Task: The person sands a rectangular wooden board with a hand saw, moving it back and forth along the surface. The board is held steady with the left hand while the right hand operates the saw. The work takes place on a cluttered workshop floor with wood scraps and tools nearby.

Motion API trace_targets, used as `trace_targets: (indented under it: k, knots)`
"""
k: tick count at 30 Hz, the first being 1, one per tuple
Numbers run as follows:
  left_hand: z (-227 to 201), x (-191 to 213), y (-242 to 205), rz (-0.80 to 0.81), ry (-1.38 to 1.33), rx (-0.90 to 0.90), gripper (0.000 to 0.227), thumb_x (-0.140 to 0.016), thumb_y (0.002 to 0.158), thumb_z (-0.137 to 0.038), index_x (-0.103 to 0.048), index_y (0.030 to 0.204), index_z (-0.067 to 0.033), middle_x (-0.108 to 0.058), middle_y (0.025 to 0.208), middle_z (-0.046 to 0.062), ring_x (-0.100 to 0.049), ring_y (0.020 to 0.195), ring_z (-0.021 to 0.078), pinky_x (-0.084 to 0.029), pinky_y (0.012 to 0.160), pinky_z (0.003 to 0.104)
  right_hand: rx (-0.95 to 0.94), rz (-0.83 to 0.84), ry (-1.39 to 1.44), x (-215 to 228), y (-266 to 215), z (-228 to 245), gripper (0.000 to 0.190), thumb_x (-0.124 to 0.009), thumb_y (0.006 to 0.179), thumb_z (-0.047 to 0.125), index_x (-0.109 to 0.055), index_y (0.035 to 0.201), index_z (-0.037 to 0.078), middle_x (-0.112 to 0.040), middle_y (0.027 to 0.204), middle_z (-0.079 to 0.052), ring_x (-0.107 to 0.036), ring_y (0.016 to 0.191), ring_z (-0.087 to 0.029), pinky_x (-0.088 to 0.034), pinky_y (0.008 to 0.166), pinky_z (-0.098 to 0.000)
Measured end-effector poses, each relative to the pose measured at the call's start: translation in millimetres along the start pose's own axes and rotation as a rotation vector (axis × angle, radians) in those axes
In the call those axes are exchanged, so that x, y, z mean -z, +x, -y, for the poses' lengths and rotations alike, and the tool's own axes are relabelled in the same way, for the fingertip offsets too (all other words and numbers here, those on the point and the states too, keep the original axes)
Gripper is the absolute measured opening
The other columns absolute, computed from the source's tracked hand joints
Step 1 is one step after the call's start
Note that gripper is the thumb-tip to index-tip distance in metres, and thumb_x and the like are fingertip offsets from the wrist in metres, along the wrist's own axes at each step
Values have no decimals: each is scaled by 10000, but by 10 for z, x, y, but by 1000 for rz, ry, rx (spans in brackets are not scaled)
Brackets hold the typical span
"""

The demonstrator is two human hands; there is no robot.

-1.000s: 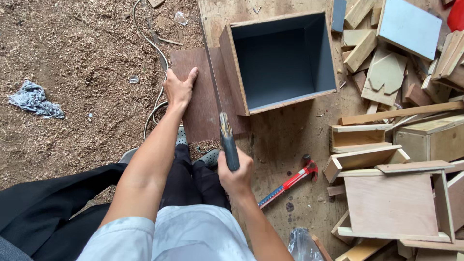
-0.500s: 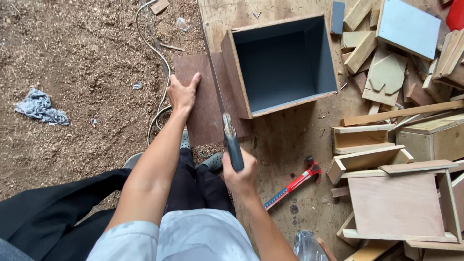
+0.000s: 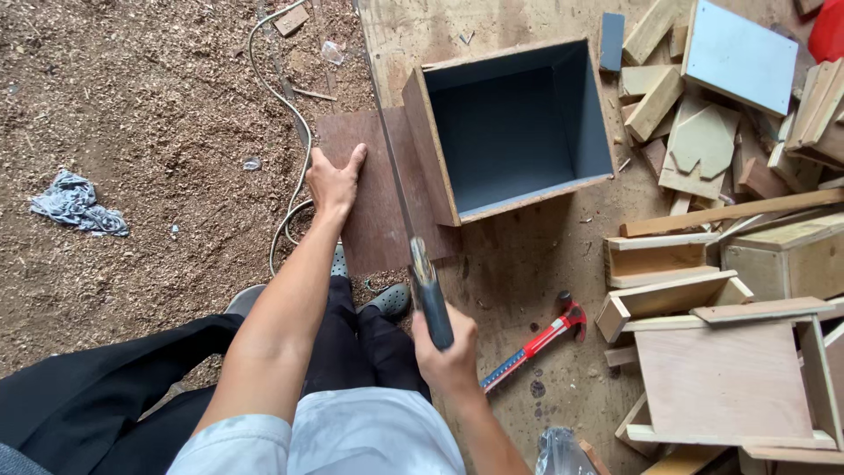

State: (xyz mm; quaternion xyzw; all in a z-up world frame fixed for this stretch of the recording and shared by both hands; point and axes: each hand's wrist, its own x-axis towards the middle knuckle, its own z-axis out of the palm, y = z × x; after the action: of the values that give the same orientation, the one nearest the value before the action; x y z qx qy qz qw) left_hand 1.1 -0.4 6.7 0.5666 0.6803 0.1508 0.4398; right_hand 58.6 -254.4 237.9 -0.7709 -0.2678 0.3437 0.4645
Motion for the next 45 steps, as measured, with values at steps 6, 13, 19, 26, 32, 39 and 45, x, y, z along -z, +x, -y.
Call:
trace_targets:
  k: [6, 13, 19, 26, 32, 39, 45]
  knots:
    - [-13, -14, -12, -4, -15, -59, 723, -764, 840, -600, -504, 1133, 8, -716, 849, 187, -730, 684, 276, -637, 647, 403, 13, 7, -16, -188, 342, -163, 199, -667, 894, 79, -582, 733, -1, -537, 570, -24, -515, 519, -91, -410, 485, -323]
    - [-43, 1, 28, -83, -24, -190, 690, -798, 848, -588, -542, 1090, 4, -727, 889, 207, -737, 739, 294, -624, 696, 416, 58, -39, -18, 25, -70, -170, 149, -673, 863, 75, -611, 749, 2, -536, 577, -39, -521, 539, -98, -430, 483, -338]
    - [1, 17, -34, -16, 19, -39, 697, -759, 844, -616, -518, 1100, -15, -723, 861, 222, -726, 721, 324, -623, 661, 424, -39, -27, -19, -157, 219, -209, 212, -683, 891, 82, -584, 724, -4, -507, 565, -43, -492, 524, -112, -402, 494, -343]
    - [26, -40, 7, -72, 6, -124, 692, -787, 849, -609, -532, 1081, -9, -703, 835, 169, -693, 684, 264, -606, 657, 416, -65, -37, 45, 93, -156, -58, 159, -676, 860, 80, -616, 731, 9, -511, 550, -39, -479, 514, -90, -391, 452, -335]
    - [11, -30, -16, -47, -20, -70, 703, -786, 830, -607, -522, 1095, -12, -702, 855, 158, -710, 686, 248, -622, 655, 398, -71, 6, -2, -219, 335, -90, 188, -666, 888, 83, -582, 740, 1, -510, 543, -35, -489, 494, -94, -389, 466, -325]
    - [-5, 2, -33, -98, 24, -146, 712, -800, 850, -625, -542, 1076, -1, -697, 833, 157, -698, 690, 251, -603, 679, 404, -25, -20, 18, 51, -192, -117, 118, -671, 851, 77, -644, 780, -14, -553, 561, -37, -534, 524, -88, -434, 470, -330]
    - [-17, -3, -40, -73, 16, -85, 735, -778, 819, -639, -512, 1087, -9, -676, 781, 146, -679, 639, 239, -595, 597, 396, 12, 13, 33, -217, 389, -265, 183, -665, 885, 95, -599, 743, -2, -533, 566, -22, -495, 522, -89, -406, 481, -324]
